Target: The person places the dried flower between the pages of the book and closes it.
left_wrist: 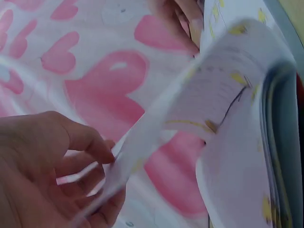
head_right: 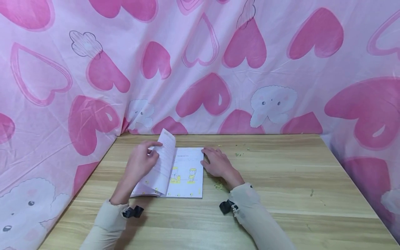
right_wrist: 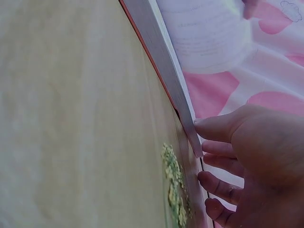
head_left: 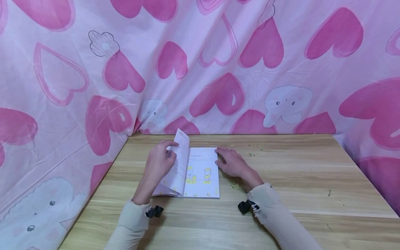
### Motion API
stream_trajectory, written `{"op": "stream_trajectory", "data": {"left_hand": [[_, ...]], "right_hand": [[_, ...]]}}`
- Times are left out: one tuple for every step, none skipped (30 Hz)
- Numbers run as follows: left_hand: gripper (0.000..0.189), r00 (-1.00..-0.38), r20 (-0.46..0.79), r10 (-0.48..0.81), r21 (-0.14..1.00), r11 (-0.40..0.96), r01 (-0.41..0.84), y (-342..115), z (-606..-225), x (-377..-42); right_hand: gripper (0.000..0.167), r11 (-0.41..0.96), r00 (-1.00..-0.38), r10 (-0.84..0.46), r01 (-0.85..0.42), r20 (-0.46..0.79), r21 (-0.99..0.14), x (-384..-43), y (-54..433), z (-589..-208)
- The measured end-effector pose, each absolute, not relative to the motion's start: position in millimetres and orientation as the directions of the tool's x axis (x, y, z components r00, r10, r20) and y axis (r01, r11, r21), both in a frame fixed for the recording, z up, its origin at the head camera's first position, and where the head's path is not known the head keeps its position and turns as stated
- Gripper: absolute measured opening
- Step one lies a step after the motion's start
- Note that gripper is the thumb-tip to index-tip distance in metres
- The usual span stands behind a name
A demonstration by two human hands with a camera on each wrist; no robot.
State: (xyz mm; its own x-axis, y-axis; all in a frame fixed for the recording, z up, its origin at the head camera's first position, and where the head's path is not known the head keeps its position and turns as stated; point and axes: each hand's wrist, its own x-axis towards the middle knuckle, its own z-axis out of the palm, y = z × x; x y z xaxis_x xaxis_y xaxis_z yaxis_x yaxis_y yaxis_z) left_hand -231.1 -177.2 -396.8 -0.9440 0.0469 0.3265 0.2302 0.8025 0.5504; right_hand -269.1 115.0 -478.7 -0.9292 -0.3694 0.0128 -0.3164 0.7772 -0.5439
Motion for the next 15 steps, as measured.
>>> {"op": "stream_trajectory", "data": {"left_hand": [[0.029,-0.948,0.316,0.023,0.549,0.811,0.202,-178.9,-396.9,-231.8],[0.026,-0.951,0.308,0.000,0.548,0.818,0.177,-180.7,-397.7,-233.0],[0.024,-0.954,0.300,-0.017,0.543,0.825,0.156,-182.7,-398.7,-234.3],[0.023,-0.956,0.290,-0.034,0.540,0.831,0.135,-184.4,-399.8,-235.6],[0.023,-0.957,0.285,-0.046,0.534,0.837,0.119,-186.6,-401.6,-237.2],[0.023,-0.959,0.279,-0.056,0.531,0.841,0.105,-189.0,-403.5,-238.7],[0.023,-0.961,0.267,-0.065,0.528,0.845,0.089,-191.3,-405.7,-240.1],[0.022,-0.963,0.259,-0.074,0.523,0.849,0.075,-194.0,-408.4,-241.4],[0.022,-0.965,0.250,-0.078,0.517,0.854,0.065,-196.6,-410.9,-242.5],[0.021,-0.966,0.244,-0.081,0.513,0.856,0.057,-199.3,-413.4,-243.5],[0.021,-0.967,0.240,-0.082,0.509,0.859,0.053,-202.2,-416.2,-244.4],[0.021,-0.969,0.232,-0.084,0.507,0.861,0.047,-204.8,-418.7,-244.9],[0.021,-0.971,0.224,-0.084,0.503,0.863,0.042,-207.3,-421.2,-245.6],[0.021,-0.973,0.217,-0.083,0.498,0.867,0.037,-209.6,-423.5,-246.1],[0.022,-0.975,0.208,-0.083,0.492,0.870,0.031,-211.8,-425.6,-246.5]], "right_hand": [[0.059,0.777,-0.929,-0.369,-0.317,0.014,-0.544,-269.0,115.0,-478.9],[0.059,0.777,-0.930,-0.368,-0.315,0.014,-0.545,-269.1,115.0,-479.2],[0.059,0.777,-0.930,-0.367,-0.315,0.014,-0.545,-269.3,115.0,-479.4],[0.059,0.777,-0.930,-0.366,-0.315,0.015,-0.545,-269.3,115.0,-479.6],[0.059,0.778,-0.931,-0.365,-0.315,0.016,-0.543,-269.2,115.0,-479.9],[0.059,0.779,-0.931,-0.365,-0.315,0.017,-0.543,-269.1,115.1,-480.0],[0.059,0.779,-0.931,-0.365,-0.315,0.017,-0.542,-269.2,115.0,-480.2],[0.059,0.779,-0.931,-0.365,-0.315,0.017,-0.541,-269.3,115.0,-480.3],[0.059,0.780,-0.931,-0.365,-0.316,0.016,-0.540,-269.2,115.0,-480.4],[0.059,0.781,-0.931,-0.365,-0.315,0.015,-0.540,-269.2,114.9,-480.5],[0.059,0.781,-0.931,-0.365,-0.314,0.014,-0.540,-269.4,114.7,-480.6],[0.059,0.781,-0.931,-0.365,-0.314,0.014,-0.540,-269.5,114.6,-480.6],[0.059,0.782,-0.931,-0.365,-0.314,0.013,-0.539,-269.6,114.4,-480.7],[0.059,0.782,-0.931,-0.365,-0.314,0.013,-0.538,-269.6,114.3,-480.7],[0.059,0.782,-0.931,-0.365,-0.314,0.013,-0.539,-269.8,114.0,-480.7]]}}
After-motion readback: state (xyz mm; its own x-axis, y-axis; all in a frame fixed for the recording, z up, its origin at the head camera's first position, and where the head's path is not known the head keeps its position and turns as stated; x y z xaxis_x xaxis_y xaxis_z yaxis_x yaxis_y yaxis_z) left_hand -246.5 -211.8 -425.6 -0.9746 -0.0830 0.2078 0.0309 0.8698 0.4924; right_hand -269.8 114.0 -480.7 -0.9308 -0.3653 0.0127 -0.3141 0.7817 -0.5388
